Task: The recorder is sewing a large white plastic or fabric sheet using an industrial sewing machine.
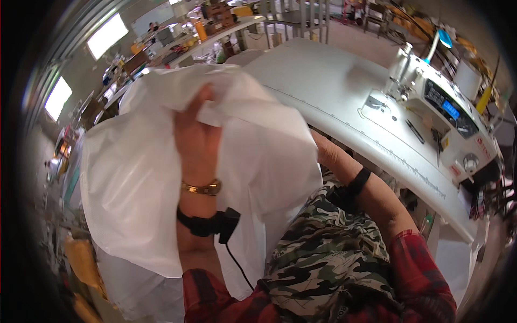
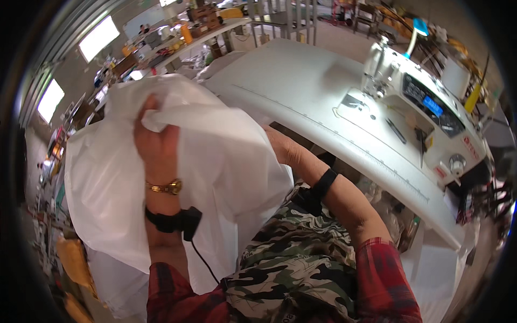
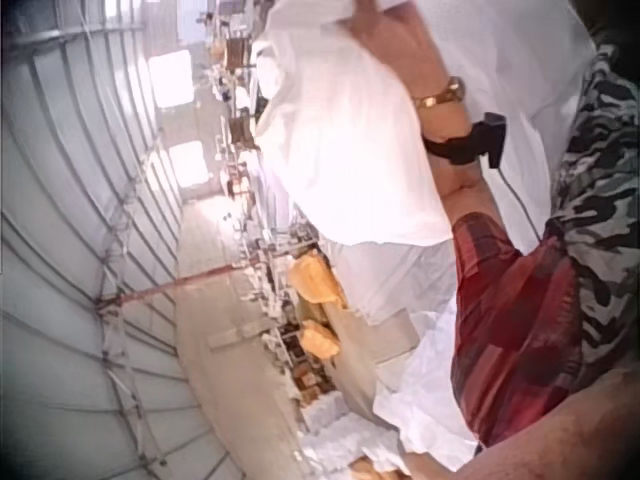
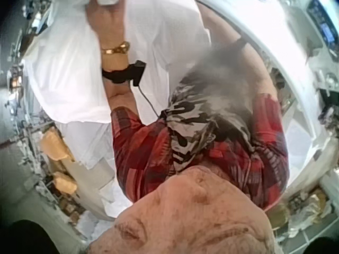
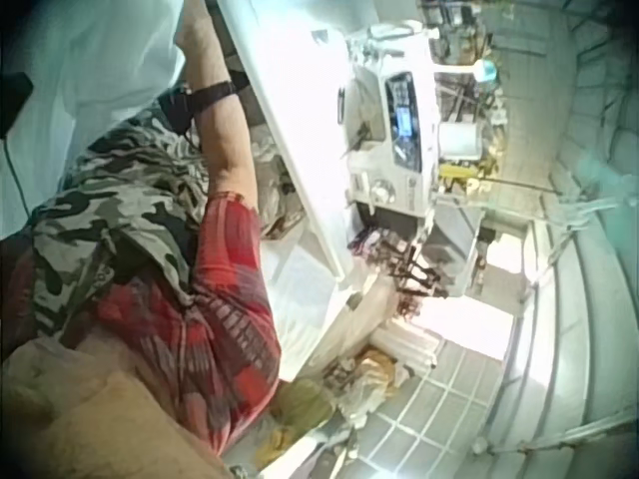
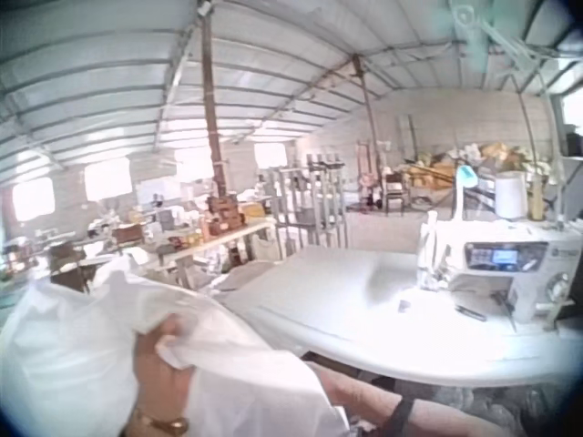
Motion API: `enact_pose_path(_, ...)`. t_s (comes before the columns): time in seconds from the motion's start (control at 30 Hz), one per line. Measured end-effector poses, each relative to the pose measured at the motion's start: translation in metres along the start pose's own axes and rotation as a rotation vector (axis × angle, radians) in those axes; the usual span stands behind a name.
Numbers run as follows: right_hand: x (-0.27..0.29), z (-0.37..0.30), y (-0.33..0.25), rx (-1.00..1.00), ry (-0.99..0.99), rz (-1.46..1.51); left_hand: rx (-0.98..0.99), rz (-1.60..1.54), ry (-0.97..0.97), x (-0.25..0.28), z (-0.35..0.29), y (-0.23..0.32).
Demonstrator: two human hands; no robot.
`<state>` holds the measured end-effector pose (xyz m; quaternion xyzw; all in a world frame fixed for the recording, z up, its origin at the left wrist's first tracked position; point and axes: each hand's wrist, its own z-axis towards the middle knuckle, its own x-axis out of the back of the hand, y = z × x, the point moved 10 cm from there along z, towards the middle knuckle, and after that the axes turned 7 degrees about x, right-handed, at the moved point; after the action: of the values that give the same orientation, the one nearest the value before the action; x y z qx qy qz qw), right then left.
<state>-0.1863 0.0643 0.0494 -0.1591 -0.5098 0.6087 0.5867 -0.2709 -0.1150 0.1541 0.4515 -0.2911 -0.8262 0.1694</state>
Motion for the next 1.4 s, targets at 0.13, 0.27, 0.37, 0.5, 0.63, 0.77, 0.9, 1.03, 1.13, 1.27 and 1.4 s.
enact_pose_path(0.13,0.004,-0.033,-0.029,0.165,0.08,-0.324,0.006,-0.172,-0.358,-0.033,0.019,0.031)
enact_pose_path(0.27,-0.001,-0.069,0.022,-0.188,0.377,0.869,-0.014,-0.061,-0.403,-0.035,0.019,0.05)
enact_pose_path(0.37,-0.003,-0.097,0.055,-0.436,0.124,0.241,-0.027,0.04,-0.392,-0.026,0.018,0.072)
enact_pose_path(0.5,-0.002,-0.113,0.058,-0.332,0.14,0.271,-0.047,0.162,-0.196,0.034,0.045,0.125)
enact_pose_path(0.63,0.006,-0.094,0.014,-0.145,0.364,0.284,0.025,0.617,0.293,0.097,0.052,0.102)
enact_pose_path(0.77,0.007,-0.077,-0.019,-0.194,0.485,-0.045,-0.198,1.502,0.336,0.047,-0.022,0.02)
enact_pose_path(0.9,-0.032,-0.059,-0.028,-0.243,0.384,-0.239,-0.073,1.689,-0.447,-0.045,-0.132,-0.089)
enact_pose_path(1.03,-0.06,-0.046,-0.029,-0.235,0.271,-0.199,0.379,1.654,-0.361,-0.025,-0.157,-0.105)
enact_pose_path(1.13,-0.082,-0.047,0.0,-0.321,0.149,0.043,0.46,1.572,-0.287,0.003,-0.168,-0.101)
enact_pose_path(1.27,-0.116,-0.048,0.017,-0.356,-0.096,0.286,0.488,1.571,-0.265,0.021,-0.174,-0.076)
enact_pose_path(1.4,-0.142,-0.044,0.005,-0.176,-0.414,0.121,0.427,1.534,-0.185,0.015,-0.176,-0.024)
